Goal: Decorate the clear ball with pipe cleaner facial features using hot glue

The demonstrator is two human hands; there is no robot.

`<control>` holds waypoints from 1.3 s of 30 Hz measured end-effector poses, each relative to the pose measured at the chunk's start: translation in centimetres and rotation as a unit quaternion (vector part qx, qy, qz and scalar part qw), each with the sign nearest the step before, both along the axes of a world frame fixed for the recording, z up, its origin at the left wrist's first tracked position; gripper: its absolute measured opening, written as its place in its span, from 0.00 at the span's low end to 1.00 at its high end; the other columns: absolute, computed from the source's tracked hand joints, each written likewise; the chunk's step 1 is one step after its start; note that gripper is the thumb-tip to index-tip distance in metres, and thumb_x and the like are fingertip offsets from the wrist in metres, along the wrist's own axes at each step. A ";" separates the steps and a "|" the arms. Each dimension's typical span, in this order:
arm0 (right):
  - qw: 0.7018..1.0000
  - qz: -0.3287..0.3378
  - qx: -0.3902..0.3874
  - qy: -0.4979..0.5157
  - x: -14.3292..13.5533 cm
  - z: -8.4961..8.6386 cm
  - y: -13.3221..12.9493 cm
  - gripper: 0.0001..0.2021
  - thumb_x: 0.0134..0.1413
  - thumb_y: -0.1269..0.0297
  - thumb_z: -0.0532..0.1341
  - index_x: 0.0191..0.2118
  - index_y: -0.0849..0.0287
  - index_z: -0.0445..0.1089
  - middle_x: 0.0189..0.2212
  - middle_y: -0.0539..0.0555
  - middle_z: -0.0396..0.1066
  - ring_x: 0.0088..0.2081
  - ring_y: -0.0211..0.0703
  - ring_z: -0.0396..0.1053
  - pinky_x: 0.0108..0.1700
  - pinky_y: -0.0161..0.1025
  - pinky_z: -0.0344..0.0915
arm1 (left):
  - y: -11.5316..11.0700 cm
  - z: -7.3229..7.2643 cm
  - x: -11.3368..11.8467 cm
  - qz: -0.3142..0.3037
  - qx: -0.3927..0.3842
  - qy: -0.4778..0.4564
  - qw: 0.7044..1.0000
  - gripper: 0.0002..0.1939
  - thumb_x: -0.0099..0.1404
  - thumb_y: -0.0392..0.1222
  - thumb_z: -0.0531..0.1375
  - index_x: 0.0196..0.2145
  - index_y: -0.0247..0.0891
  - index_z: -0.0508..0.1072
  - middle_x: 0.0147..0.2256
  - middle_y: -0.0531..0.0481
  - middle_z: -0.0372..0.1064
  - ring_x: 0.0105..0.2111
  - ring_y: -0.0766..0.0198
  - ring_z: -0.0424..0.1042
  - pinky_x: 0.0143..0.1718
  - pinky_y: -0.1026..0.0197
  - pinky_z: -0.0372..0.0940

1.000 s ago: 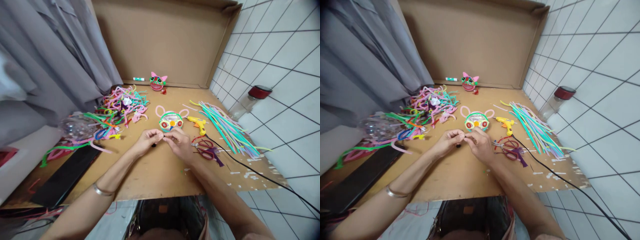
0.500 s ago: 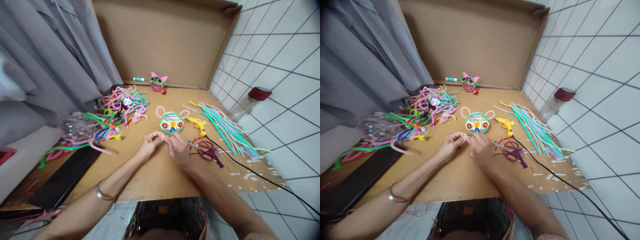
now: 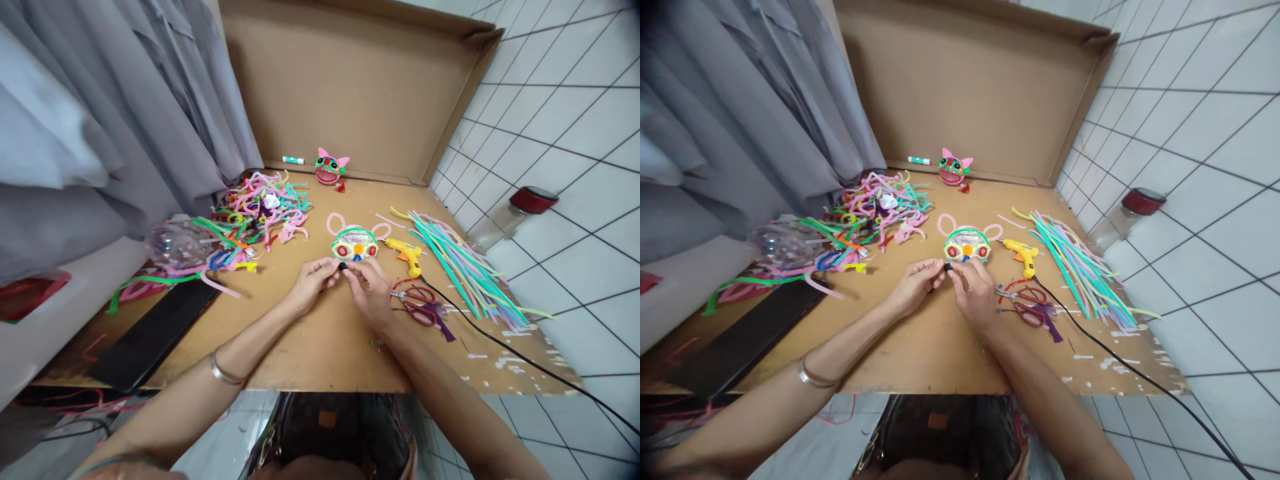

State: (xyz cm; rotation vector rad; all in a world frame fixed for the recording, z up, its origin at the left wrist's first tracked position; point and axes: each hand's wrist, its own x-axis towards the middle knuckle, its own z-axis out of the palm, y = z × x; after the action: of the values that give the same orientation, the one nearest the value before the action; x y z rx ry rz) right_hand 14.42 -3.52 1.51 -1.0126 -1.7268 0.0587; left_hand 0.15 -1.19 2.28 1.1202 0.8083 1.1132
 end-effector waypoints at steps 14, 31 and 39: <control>1.000 -0.005 0.004 0.003 0.2 0.8 -0.2 0.10 0.59 0.68 0.58 0.45 0.56 0.71 0.32 0.53 0.68 0.32 0.40 0.66 0.34 0.38 0.67 | 0.0 0.6 -0.3 0.013 0.000 0.021 1.000 0.23 0.47 0.59 0.67 0.26 0.35 0.72 0.16 0.58 0.56 0.18 0.73 0.49 0.21 0.65 0.42; 0.999 0.006 -0.011 -0.031 0.2 1.0 -0.2 0.08 0.59 0.68 0.57 0.42 0.56 0.72 0.33 0.54 0.68 0.34 0.41 0.69 0.37 0.39 0.68 | 0.0 0.2 -0.2 0.004 0.006 0.022 1.000 0.23 0.50 0.60 0.65 0.24 0.34 0.70 0.17 0.57 0.58 0.19 0.73 0.52 0.22 0.64 0.44; 1.000 0.004 -0.012 -0.020 0.2 0.9 -0.2 0.09 0.59 0.68 0.57 0.44 0.55 0.71 0.34 0.54 0.69 0.35 0.42 0.69 0.37 0.40 0.69 | -0.1 0.4 -0.2 0.002 0.003 0.006 1.000 0.21 0.49 0.57 0.66 0.25 0.34 0.72 0.18 0.56 0.59 0.19 0.73 0.53 0.23 0.65 0.45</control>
State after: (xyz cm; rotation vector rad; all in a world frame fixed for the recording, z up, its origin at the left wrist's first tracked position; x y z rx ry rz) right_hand 14.58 -3.75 2.45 -1.0309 -1.7707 0.0660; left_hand -0.01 -1.30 2.63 1.1321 0.8168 1.1135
